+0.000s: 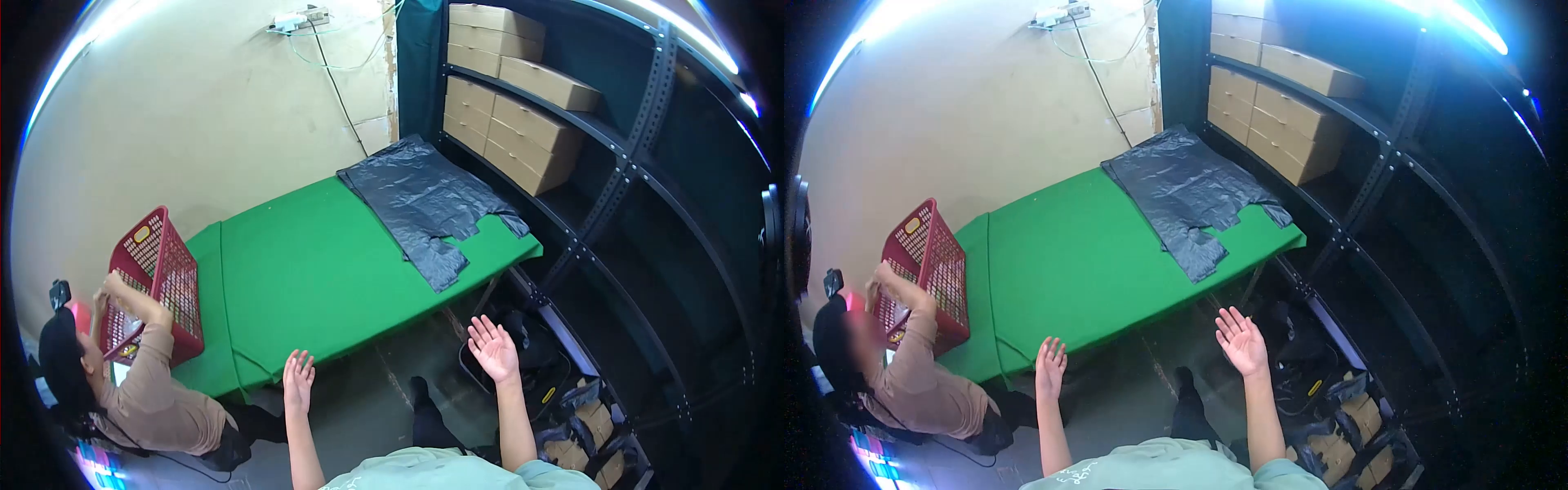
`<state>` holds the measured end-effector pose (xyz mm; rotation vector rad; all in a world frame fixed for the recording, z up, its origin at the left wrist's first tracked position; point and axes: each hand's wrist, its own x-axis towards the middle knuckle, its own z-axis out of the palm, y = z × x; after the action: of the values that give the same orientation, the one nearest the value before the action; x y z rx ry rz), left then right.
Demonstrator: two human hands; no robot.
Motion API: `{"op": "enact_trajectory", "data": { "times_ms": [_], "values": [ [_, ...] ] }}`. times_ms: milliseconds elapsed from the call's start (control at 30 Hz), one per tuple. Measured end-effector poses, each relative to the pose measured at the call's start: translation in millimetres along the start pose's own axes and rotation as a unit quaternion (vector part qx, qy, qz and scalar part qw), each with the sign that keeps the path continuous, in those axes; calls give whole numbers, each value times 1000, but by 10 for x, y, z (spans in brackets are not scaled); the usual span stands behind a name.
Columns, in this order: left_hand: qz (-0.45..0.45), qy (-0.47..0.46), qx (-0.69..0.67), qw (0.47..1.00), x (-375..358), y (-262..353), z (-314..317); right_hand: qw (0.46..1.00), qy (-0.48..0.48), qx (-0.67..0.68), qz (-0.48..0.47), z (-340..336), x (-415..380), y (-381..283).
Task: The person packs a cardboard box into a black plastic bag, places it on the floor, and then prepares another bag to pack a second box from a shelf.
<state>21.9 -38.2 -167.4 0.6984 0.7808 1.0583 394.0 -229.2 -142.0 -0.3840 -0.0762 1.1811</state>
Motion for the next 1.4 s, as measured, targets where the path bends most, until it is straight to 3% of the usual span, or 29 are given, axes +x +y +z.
{"op": "enact_trajectory", "data": {
  "times_ms": [200,333,533,667,800,933,1100,1167,1333,1400],
  "values": [
    [-45,117,-54,991,759,-532,317,998,18,-36,41,-133,1206,-431],
    [-94,73,-61,991,1242,-754,823,993,64,-81,63,-301,1975,-680],
    [-9,120,54,991,1726,-564,1293,973,137,-104,151,-784,3068,-551],
    [4,168,110,980,1685,-483,1205,962,222,-77,142,-1046,3770,-297],
    [13,234,109,966,1612,-455,1044,931,340,-132,1,-1322,4388,-29],
    [11,251,111,961,1667,-464,955,903,402,-150,38,-1284,4632,-16],
    [-9,240,168,956,1813,-421,932,922,328,-167,120,-1370,4798,-44],
    [-10,229,161,960,1899,-386,882,924,305,-205,104,-1316,4838,-61],
    [18,206,167,964,2099,-169,755,957,166,-223,85,-163,4378,85],
    [14,197,191,961,2140,-44,775,964,123,-186,146,-70,4182,183]
  ]
}}
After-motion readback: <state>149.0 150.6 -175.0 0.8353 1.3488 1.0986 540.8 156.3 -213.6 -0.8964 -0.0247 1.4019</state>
